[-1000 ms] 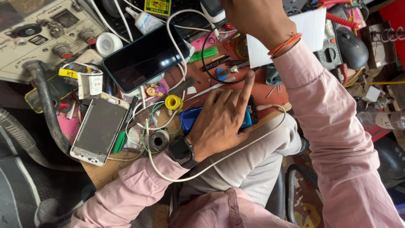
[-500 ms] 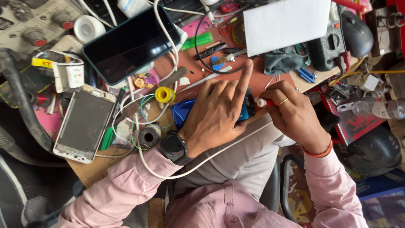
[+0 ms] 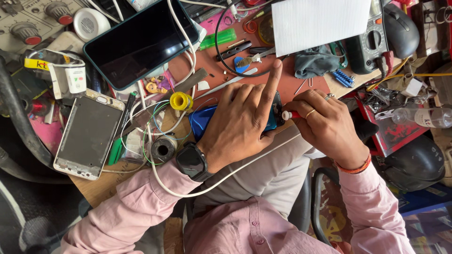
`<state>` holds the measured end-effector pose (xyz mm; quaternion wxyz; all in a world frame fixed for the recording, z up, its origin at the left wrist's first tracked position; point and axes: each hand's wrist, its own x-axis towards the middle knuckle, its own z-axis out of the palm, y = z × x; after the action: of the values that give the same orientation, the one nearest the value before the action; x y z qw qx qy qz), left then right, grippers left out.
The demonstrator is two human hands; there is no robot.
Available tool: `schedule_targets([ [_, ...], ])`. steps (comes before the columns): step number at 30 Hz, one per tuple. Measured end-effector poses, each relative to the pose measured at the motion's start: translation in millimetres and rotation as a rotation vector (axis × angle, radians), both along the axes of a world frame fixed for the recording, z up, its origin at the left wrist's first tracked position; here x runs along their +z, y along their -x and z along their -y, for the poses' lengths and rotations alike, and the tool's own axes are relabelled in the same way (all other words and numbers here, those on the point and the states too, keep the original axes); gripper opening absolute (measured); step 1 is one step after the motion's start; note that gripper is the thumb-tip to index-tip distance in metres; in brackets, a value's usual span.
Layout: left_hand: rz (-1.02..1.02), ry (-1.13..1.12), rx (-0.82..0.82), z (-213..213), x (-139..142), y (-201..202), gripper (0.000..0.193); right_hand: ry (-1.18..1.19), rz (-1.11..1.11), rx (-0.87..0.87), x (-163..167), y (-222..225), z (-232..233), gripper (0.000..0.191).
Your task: The person uses a red-handled screwdriver to work on the internal components of a blue smartphone at a cluttered repair bench. After reassembling the device, they connect a white charging cable and observe the charging icon on the screen.
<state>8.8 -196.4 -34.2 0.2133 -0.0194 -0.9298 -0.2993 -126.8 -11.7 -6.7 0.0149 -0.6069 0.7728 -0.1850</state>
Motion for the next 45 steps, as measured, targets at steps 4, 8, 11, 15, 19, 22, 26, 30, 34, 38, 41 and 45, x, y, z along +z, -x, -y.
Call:
schedule_targets([
  [4, 0.014, 0.002, 0.002, -0.2, -0.3, -0.5, 0.112, 0.008, 0.024, 0.005, 2.3, -0.8, 0.1, 0.031],
  [8, -0.023, 0.003, 0.011, -0.2, -0.1, -0.2, 0.113, 0.017, 0.105, -0.046, -0.8, -1.2, -0.5, 0.031],
  [11, -0.010, -0.003, -0.004, 0.5, 0.8, -1.1, 0.117, 0.087, 0.196, -0.082, -5.1, -1.0, -3.3, 0.025],
  [15, -0.006, -0.023, -0.010, 0.4, 1.1, -1.0, 0.120, 0.439, 0.130, -0.133, -14.3, -0.9, -14.3, 0.015],
  [19, 0.023, -0.022, -0.015, 0.6, 0.0, -0.7, 0.120, 0.632, 0.243, -0.461, -32.4, -16.0, -31.4, 0.017],
  [22, 0.028, -0.018, -0.016, 0.5, 0.5, -0.4, 0.121, 0.781, 0.587, -0.484, -48.8, -27.7, -35.2, 0.010],
  [26, 0.033, -0.032, -0.021, -0.1, 2.0, 0.3, 0.122, 0.783, 0.695, -0.456, -56.4, -48.9, -33.2, 0.041],
  [30, 0.043, -0.024, -0.018, -0.5, 2.3, 0.1, 0.122, 0.874, 0.701, -0.547, -63.4, -65.1, -20.3, 0.067],
  [34, 0.038, -0.021, -0.018, -0.6, 2.1, -0.4, 0.122, 0.898, 0.697, -0.588, -71.0, -68.4, -16.8, 0.071],
  [38, 0.044, -0.022, -0.020, -0.7, 2.5, -0.5, 0.122, 0.881, 0.686, -0.579, -78.9, -66.1, -21.5, 0.072],
  [41, 0.038, -0.019, -0.021, -0.3, 2.5, 0.2, 0.122, 0.852, 0.624, -0.583, -83.6, -64.9, -25.0, 0.072],
  [45, 0.039, -0.015, -0.025, -0.1, 2.5, -0.4, 0.121, 0.826, 0.577, -0.593, -86.3, -63.6, -27.4, 0.073],
])
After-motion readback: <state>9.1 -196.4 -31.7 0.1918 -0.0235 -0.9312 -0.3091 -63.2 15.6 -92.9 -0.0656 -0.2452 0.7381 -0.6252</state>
